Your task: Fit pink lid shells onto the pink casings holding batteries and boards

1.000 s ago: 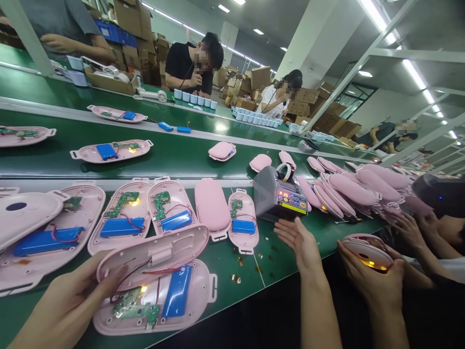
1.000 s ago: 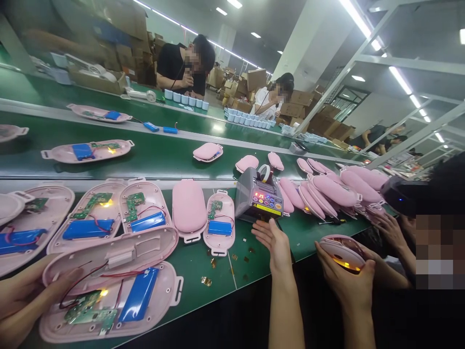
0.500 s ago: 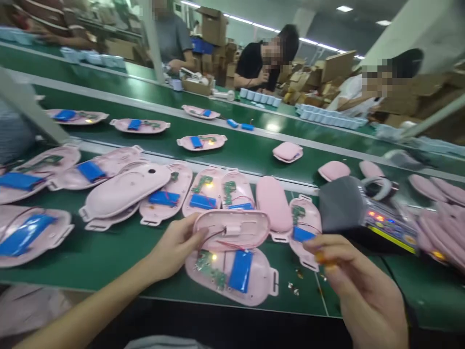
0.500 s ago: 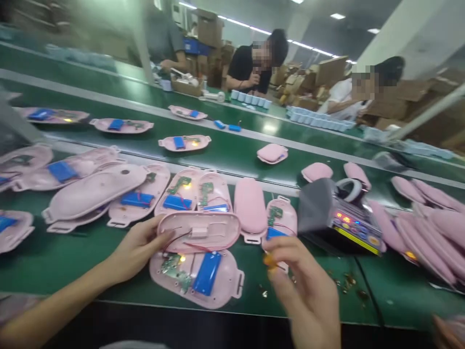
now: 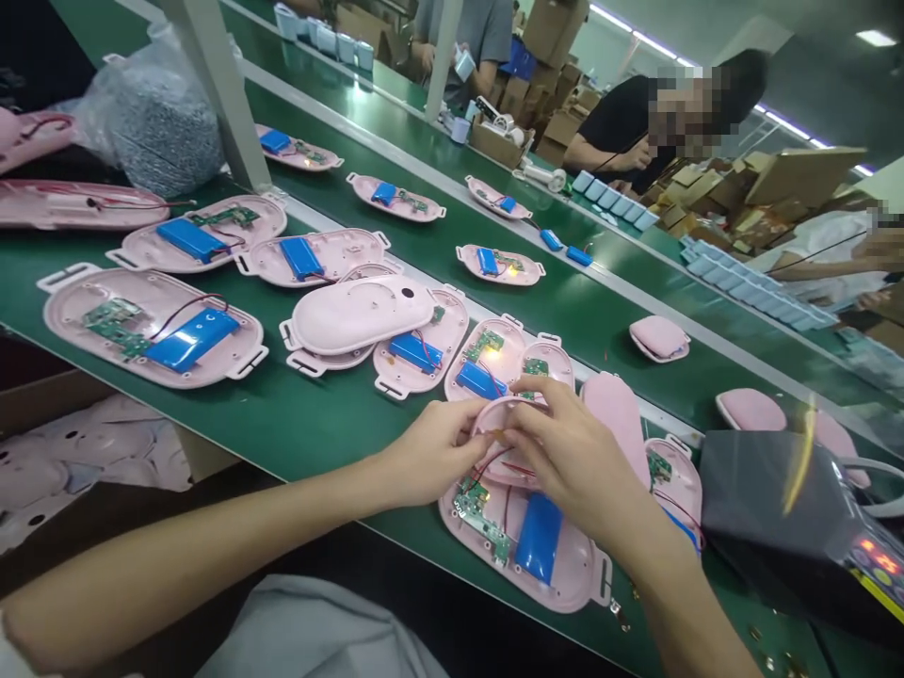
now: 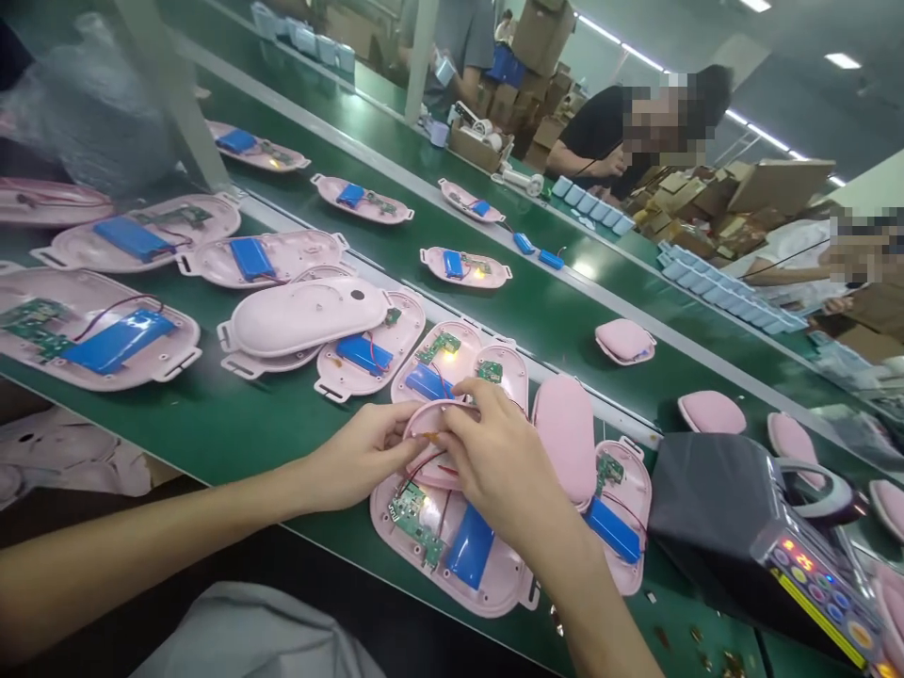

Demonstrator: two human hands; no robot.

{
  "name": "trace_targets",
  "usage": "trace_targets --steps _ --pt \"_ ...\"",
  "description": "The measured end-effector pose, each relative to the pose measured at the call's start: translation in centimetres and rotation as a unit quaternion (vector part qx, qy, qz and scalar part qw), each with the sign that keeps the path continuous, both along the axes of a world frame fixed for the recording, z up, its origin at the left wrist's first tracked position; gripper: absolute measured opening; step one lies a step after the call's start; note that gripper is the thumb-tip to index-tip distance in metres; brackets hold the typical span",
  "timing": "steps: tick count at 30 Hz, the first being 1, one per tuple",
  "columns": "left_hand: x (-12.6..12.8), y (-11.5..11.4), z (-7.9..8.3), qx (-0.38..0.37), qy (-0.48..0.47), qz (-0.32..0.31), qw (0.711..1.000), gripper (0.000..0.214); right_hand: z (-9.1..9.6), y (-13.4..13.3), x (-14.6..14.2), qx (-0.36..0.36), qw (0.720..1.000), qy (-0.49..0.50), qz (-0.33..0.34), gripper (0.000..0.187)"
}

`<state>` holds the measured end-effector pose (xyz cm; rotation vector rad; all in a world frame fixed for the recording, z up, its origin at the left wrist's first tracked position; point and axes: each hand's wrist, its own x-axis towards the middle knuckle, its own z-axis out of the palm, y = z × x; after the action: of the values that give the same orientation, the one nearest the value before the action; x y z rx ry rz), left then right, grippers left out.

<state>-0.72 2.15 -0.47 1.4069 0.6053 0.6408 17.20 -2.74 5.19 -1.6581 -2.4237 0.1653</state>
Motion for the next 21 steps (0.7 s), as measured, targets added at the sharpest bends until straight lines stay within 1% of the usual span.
trace_targets --steps 4,5,7,10,12,14,16,18,21 --pt "-0.3 0.0 -0.2 0.017 0.014 -0.011 1.0 0.012 -0.6 0.2 -0.6 0.077 0.997 -0.014 -0.001 0.02" --pt "-0.3 0.0 -0.2 0.02 0.016 -0.012 1.0 0.011 -0.8 0.3 -0.7 0.096 0.995 -0.01 -0.012 0.02" --pt "-0.4 0.0 -0.3 0.02 0.019 -0.01 1.0 0.01 -1.0 0.4 -0.8 0.124 0.991 0.01 -0.056 0.02" --pt "-0.4 0.0 -0.4 -0.001 0.018 0.005 1.0 0.012 -0.8 0.5 -0.4 0.127 0.984 0.061 -0.11 0.03" --pt "-0.4 0.0 -0.6 -0.009 0.021 0.018 1.0 0.014 -0.4 0.3 0.3 0.14 0.976 0.109 -0.127 0.028" --pt "-0.4 0.1 -0.9 -0.007 0.026 0.029 0.999 0.017 -0.2 -0.2 1.5 0.152 0.958 0.19 -0.155 0.02" --pt "-0.4 0.1 -1.2 -0.019 0.015 0.029 0.999 0.022 -0.1 -1.1 3.3 0.156 0.934 0.251 -0.202 0.023" --pt "-0.4 0.1 -1.2 -0.029 -0.007 0.033 0.999 0.027 -0.5 -2.6 5.3 0.171 0.913 0.261 -0.262 0.023" --pt "-0.2 0.1 -0.6 -0.02 -0.018 0.053 0.998 0.034 -1.7 -6.5 7.4 0.232 0.859 0.261 -0.375 0.023"
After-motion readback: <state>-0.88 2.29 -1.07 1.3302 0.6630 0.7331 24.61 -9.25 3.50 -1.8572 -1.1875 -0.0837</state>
